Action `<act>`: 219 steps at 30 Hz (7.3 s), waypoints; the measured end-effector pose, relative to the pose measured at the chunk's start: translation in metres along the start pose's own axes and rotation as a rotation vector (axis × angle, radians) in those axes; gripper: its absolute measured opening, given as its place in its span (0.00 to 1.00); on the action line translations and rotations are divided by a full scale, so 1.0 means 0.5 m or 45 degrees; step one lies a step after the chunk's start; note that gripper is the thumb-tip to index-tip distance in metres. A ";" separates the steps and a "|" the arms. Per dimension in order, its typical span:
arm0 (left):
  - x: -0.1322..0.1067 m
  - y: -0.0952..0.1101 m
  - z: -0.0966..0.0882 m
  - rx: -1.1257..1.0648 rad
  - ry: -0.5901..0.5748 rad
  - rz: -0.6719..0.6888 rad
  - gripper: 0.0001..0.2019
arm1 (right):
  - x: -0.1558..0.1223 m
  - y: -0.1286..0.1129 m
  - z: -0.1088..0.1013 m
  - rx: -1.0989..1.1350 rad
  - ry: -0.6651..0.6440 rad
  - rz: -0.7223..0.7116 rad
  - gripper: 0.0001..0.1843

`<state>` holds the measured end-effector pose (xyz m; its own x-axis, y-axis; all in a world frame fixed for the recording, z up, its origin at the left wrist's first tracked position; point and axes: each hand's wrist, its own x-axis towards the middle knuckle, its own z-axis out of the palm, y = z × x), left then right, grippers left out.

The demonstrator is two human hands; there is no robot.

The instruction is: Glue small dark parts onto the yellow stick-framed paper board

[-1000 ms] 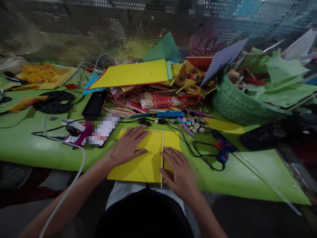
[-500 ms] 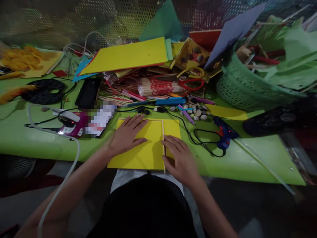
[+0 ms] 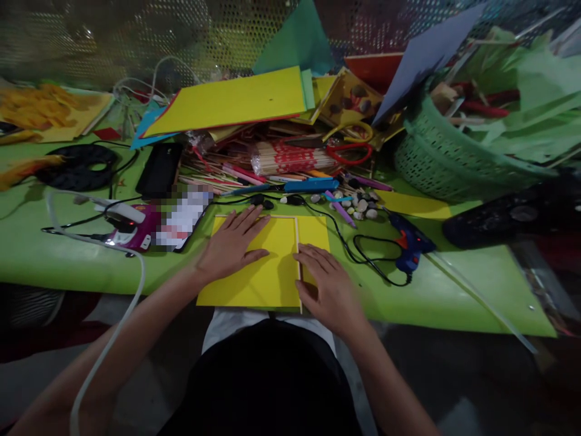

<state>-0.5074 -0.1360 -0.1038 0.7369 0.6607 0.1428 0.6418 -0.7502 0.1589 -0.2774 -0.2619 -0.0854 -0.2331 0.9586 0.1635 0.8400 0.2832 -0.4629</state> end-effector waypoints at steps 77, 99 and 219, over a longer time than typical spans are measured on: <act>0.114 -0.090 -0.089 0.211 0.198 -0.375 0.14 | -0.018 0.029 0.010 0.219 0.324 0.056 0.18; 0.073 0.033 -0.125 -0.780 0.246 -0.104 0.09 | 0.011 0.018 -0.008 0.697 0.500 0.315 0.21; 0.079 0.056 -0.023 -0.348 -0.142 0.133 0.10 | 0.177 0.083 -0.005 1.035 0.511 0.645 0.07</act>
<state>-0.4628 -0.1310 -0.0823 0.8241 0.5625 0.0667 0.4919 -0.7691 0.4081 -0.2621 -0.1656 -0.0878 0.3604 0.9328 -0.0050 0.1756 -0.0731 -0.9817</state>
